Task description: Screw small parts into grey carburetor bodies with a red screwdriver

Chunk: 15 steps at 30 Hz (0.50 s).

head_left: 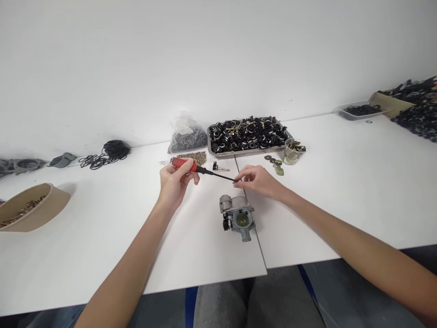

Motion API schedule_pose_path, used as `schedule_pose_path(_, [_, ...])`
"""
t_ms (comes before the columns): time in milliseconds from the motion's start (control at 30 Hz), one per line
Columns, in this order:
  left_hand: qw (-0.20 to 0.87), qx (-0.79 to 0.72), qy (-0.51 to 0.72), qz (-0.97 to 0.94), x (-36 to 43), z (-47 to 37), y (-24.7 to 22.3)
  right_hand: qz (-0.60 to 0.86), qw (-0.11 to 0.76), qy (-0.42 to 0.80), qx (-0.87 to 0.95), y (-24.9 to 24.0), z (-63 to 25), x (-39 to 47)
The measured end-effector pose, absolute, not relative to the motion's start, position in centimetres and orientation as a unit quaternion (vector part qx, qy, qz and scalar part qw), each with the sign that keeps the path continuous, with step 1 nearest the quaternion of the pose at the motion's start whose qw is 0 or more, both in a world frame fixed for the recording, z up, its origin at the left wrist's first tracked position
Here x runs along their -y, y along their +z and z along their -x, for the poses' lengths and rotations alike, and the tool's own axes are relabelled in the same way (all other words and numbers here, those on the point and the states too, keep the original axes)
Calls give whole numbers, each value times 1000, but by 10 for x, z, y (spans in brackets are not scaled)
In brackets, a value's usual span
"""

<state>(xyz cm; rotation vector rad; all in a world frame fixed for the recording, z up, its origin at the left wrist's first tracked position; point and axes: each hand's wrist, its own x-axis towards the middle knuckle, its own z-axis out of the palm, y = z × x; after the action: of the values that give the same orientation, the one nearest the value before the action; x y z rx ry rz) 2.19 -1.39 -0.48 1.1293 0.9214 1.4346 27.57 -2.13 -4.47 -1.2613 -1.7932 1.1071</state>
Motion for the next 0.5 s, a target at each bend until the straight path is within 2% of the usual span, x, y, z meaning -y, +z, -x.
schedule_pose_path(500, [521, -379, 587, -491, 16, -23, -8, 490, 340, 407, 692, -47, -277, 20])
